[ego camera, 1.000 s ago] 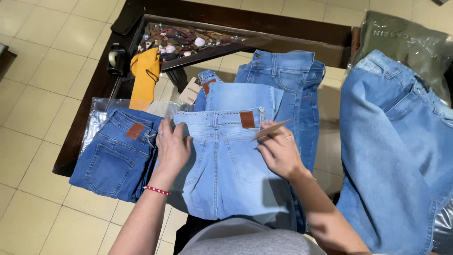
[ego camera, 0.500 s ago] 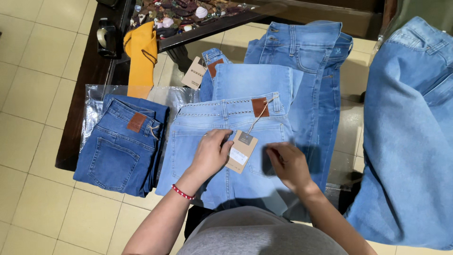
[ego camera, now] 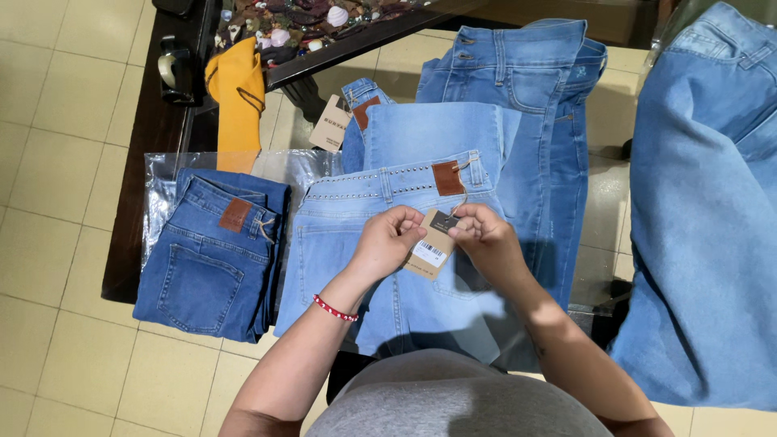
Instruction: The person picks up a pair of blue jeans from a display table, unfolds them to show the design and tags, then folds them back and places them into a clear plastic bag.
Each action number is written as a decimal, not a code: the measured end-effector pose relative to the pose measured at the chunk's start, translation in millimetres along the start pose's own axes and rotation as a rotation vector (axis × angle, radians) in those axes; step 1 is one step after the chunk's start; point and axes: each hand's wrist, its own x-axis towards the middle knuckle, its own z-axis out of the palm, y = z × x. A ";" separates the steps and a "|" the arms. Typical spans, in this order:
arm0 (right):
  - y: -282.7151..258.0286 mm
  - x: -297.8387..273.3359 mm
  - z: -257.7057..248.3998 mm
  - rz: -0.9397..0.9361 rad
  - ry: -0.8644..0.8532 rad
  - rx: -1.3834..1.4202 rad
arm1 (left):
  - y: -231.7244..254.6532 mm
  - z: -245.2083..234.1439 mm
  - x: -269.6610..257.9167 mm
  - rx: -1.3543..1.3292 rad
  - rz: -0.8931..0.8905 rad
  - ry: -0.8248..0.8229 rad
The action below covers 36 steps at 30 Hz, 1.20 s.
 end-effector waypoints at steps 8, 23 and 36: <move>-26.4 39.3 -32.5 -0.114 0.033 0.133 | 26.5 -2.0 22.1 0.574 0.223 -0.011; -42.6 81.3 -47.8 -0.167 0.075 0.103 | 27.3 0.5 20.9 0.746 0.196 -0.129; -62.5 88.1 -32.1 -0.217 0.113 0.098 | 49.5 1.3 9.2 0.716 0.307 -0.105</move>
